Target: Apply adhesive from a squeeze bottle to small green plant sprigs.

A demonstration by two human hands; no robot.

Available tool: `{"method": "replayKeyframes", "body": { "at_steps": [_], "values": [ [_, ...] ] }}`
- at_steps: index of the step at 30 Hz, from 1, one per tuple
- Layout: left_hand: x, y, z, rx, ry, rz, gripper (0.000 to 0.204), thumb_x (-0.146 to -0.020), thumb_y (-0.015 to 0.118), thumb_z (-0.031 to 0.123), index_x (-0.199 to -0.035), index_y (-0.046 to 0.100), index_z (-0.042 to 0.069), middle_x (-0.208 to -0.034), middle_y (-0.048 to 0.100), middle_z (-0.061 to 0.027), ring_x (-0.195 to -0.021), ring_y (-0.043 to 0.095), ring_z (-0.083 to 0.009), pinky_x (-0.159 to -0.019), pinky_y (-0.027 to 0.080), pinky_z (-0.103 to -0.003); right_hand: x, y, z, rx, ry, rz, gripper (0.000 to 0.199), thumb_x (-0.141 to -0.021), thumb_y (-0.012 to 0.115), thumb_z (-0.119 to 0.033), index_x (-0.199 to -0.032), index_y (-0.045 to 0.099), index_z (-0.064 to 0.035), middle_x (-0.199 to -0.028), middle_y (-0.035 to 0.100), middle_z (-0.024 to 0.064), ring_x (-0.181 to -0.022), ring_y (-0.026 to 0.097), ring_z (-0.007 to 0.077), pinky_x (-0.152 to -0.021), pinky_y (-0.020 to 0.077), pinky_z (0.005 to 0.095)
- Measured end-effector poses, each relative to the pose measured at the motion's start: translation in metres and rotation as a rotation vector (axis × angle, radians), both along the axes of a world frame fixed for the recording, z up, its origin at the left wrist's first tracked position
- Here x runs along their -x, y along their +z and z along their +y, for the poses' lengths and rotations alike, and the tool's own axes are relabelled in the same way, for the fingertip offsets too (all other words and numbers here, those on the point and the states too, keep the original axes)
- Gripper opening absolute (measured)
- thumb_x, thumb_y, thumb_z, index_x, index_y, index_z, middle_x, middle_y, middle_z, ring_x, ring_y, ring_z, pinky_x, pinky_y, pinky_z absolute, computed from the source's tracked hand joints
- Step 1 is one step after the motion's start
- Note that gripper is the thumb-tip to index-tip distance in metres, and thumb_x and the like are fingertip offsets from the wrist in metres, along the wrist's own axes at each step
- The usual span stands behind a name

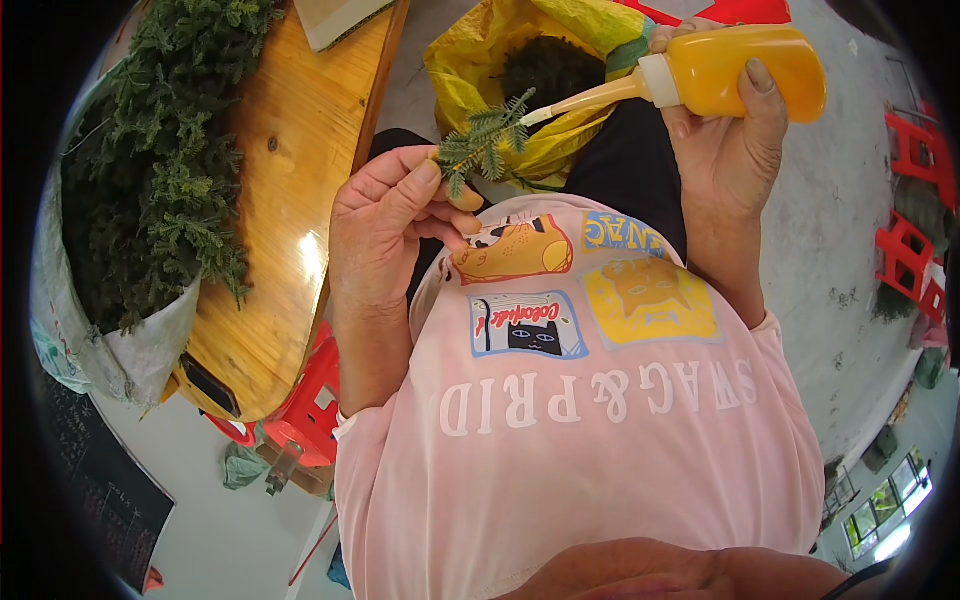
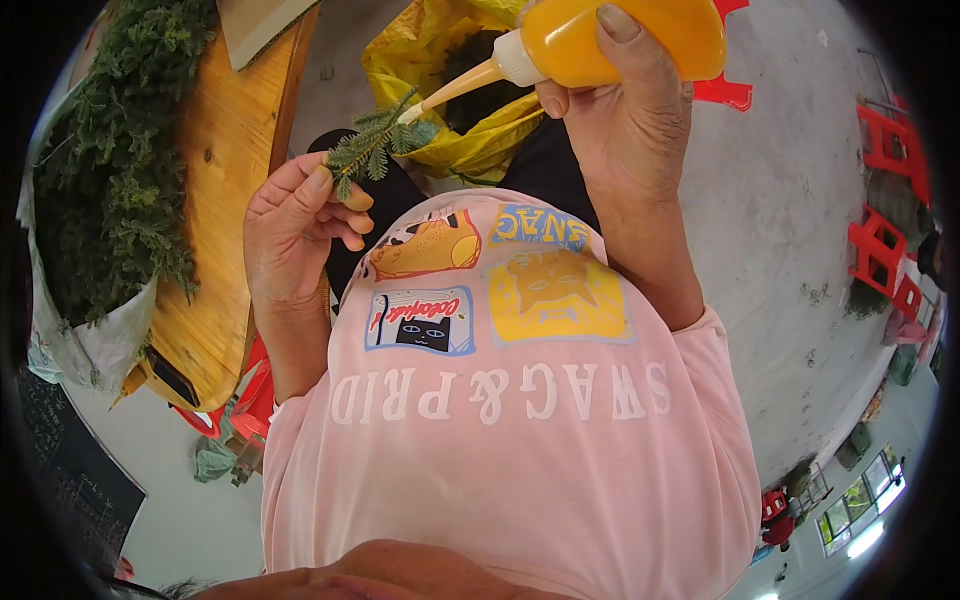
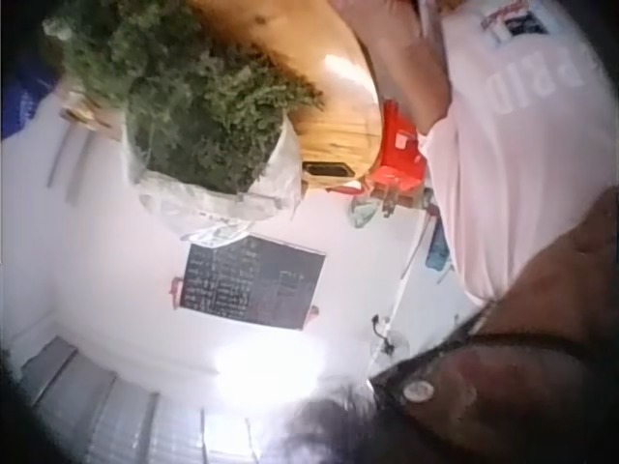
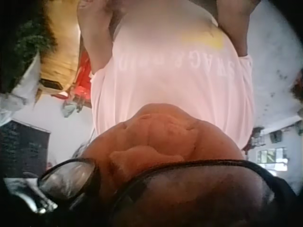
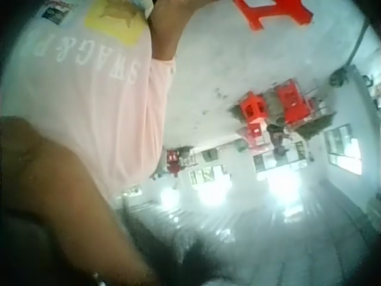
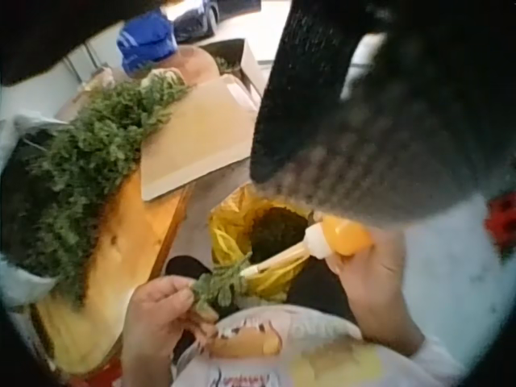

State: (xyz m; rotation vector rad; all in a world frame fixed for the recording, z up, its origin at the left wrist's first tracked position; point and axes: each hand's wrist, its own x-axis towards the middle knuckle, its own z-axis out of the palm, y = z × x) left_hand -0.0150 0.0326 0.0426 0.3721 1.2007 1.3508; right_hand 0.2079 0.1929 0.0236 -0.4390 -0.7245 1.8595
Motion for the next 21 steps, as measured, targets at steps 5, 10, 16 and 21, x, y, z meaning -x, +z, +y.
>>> {"method": "replayKeyframes", "body": {
  "at_steps": [5,10,16,21],
  "values": [
    [-0.001,-0.001,-0.001,0.004,0.004,0.011,0.021,-0.09,0.056,0.013,-0.102,0.059,-0.004,-0.08,0.067,-0.015,-0.063,0.067,-0.0217,-0.046,0.053,-0.024,-0.005,-0.005,0.004,0.007,0.051,0.124,0.043,-0.082,0.065,-0.022,-0.116,0.049,-0.0021,-0.11,0.055,0.0166,-0.108,0.055,0.0335,-0.086,0.0521,0.0386],
    [-0.002,-0.002,-0.001,0.008,0.001,0.014,0.021,-0.09,0.056,0.013,-0.102,0.059,-0.004,-0.079,0.067,-0.0143,-0.062,0.067,-0.021,-0.046,0.053,-0.024,0.014,0.007,-0.004,-0.084,-0.112,-0.069,0.03,-0.088,0.052,-0.025,-0.109,0.052,-0.0032,-0.095,0.059,0.0142,-0.068,0.057,0.0213,-0.042,0.0394,0.0242],
    [-0.002,0.0,0.0,0.031,-0.007,0.026,0.02,-0.09,0.053,0.01,-0.103,0.058,-0.005,-0.08,0.066,-0.0184,-0.062,0.067,-0.0223,-0.046,0.052,-0.025,0.02,-0.004,-0.002,-0.119,-0.264,-0.049,0.03,-0.088,0.053,-0.024,-0.11,0.053,-0.0038,-0.098,0.059,0.0138,-0.072,0.058,0.0222,-0.044,0.0415,0.025],
    [-0.002,-0.001,-0.002,0.039,0.004,0.031,0.02,-0.09,0.054,0.011,-0.103,0.058,-0.005,-0.079,0.066,-0.0181,-0.062,0.067,-0.0223,-0.046,0.052,-0.025,0.006,0.0,0.001,-0.094,-0.08,-0.029,0.03,-0.087,0.056,-0.022,-0.111,0.053,-0.0054,-0.101,0.059,0.0126,-0.08,0.059,0.0234,-0.051,0.0463,0.0276]
  ]
}}
